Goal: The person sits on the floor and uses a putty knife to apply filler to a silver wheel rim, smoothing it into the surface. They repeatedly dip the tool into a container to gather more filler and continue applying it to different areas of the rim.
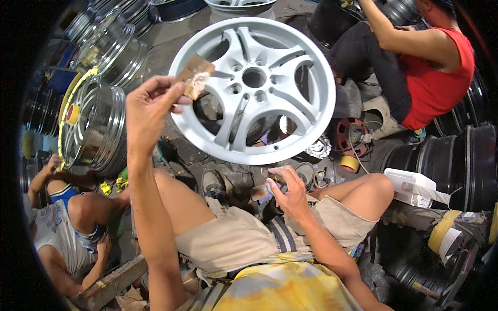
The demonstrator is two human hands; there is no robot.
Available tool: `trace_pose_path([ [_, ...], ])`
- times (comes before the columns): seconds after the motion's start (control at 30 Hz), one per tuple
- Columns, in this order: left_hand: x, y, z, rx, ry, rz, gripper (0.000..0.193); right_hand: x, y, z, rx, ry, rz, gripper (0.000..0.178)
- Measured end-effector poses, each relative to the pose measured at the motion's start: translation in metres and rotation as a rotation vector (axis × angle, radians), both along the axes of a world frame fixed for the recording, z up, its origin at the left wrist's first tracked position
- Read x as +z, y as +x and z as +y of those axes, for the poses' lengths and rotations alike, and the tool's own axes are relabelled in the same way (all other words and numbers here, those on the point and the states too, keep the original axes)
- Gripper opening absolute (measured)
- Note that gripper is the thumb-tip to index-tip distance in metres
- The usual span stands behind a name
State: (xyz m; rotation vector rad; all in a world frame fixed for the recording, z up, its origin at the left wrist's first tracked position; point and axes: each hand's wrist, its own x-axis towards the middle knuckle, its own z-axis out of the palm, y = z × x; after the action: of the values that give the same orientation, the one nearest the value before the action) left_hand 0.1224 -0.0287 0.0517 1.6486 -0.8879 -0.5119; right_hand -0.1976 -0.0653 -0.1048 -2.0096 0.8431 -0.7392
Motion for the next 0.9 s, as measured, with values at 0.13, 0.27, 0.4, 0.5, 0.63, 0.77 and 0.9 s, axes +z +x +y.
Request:
trace_pose_path([
  [0.13, 0.003, 0.05, 0.024, -0.015, 0.046, -0.04, 0.027, -0.005, -0.007, 0.005, 0.088, 0.097, 0.103, 0.022],
  [0.27, -0.016, 0.096, 0.065, -0.067, 0.331, -0.048, 0.024, -0.029, -0.02, -0.004, 0.11, 0.147, 0.221, 0.018],
  [0.4, -0.11, 0.12, 0.118, -0.041, 0.499, 0.236, 0.017, -0.039, -0.013, -0.003, 0.181, 0.238, 0.434, 0.016],
  [0.5, -0.202, 0.109, 0.133, 0.022, 0.527, 0.512, 0.012, -0.041, -0.006, -0.009, 0.261, 0.367, 0.679, 0.019],
  [0.63, -0.27, 0.089, 0.164, 0.15, 0.52, 0.668, 0.012, -0.068, 0.016, -0.001, 0.412, 0.3, 0.902, 0.035],
  [0.77, -0.307, 0.049, 0.144, 0.157, 0.494, 0.801, 0.011, -0.136, 0.04, 0.024, 0.524, 0.463, 0.889, 0.047],
  [0.9, -0.345, 0.04, 0.131, 0.219, 0.434, 0.895, 0.006, -0.222, 0.08, 0.062, 0.5, 0.561, 1.127, 0.054],
])
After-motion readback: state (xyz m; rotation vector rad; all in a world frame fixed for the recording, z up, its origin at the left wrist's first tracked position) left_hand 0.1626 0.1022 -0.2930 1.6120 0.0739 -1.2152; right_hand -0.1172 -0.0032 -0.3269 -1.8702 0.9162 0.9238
